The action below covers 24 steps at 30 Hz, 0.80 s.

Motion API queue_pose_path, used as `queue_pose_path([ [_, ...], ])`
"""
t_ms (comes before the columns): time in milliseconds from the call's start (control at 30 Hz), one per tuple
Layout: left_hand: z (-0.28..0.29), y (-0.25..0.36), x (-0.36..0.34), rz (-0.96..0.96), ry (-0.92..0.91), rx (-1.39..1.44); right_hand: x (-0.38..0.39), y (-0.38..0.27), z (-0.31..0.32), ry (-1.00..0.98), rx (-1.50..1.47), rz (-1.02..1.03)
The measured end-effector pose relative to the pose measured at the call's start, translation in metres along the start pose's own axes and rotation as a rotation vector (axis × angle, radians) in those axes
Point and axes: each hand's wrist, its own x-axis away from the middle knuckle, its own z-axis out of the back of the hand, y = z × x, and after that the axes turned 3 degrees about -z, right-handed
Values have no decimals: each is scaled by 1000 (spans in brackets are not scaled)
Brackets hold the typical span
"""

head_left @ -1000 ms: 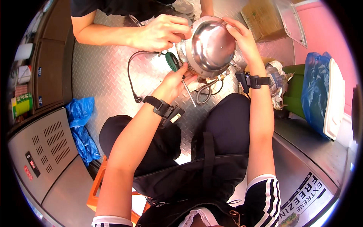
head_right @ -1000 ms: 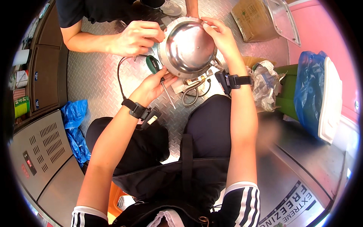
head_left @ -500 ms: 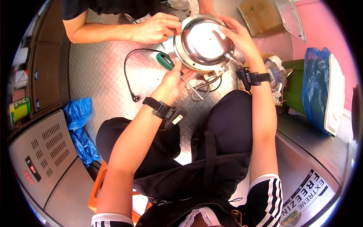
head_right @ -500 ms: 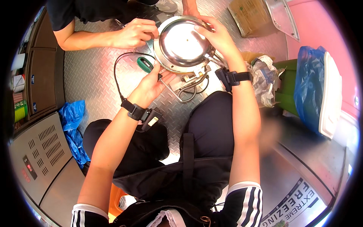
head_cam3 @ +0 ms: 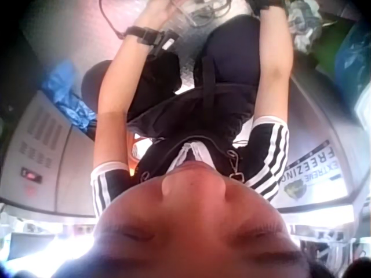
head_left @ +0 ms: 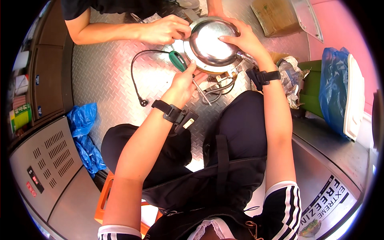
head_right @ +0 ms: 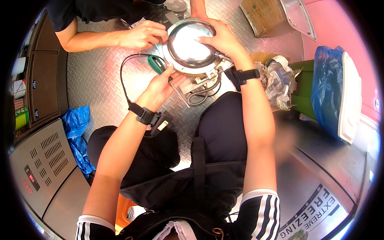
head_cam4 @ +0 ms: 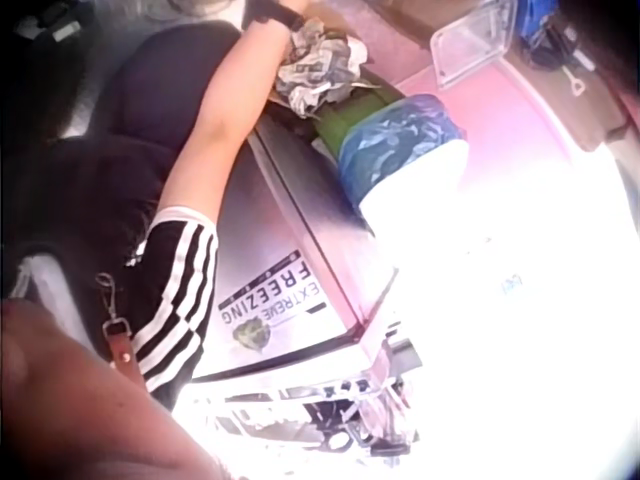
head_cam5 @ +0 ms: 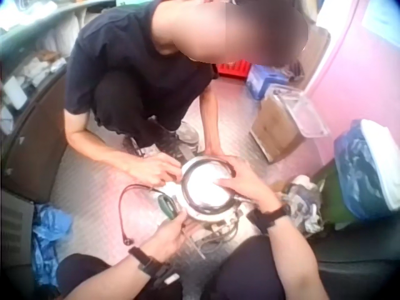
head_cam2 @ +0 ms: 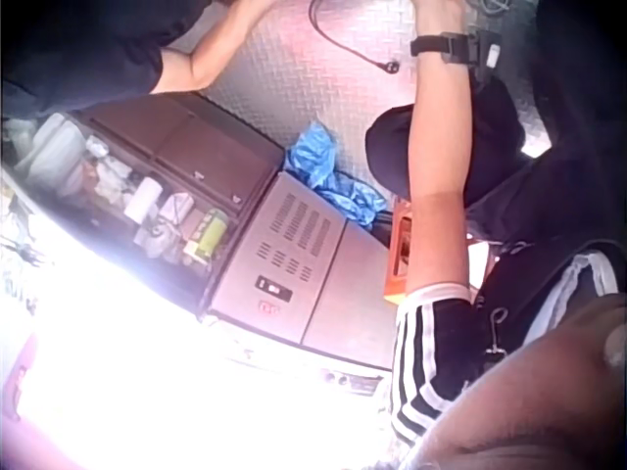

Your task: The person uses a screwdriver to tighten screws on a metallic food preparation device, working together with another person on the floor.

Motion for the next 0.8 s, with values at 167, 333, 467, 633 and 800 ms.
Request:
queue_pose_path([
  [167, 2, -3, -2, -32, 22, 2, 1, -2, 0, -6, -1, -3],
  [333, 1, -4, 0, -49, 39, -1, -2, -5, 1, -69, -104, -29],
  [467, 0, -6, 1, -73, 18, 7, -2, -2, -1, -97, -244, 6],
  [633, -3, -6, 3, -73, 23, -1, -3, 1, -2, -113, -314, -49],
  [800, -7, -5, 6, -74, 45, -31, -3, 0, 0, -139, -250, -34],
])
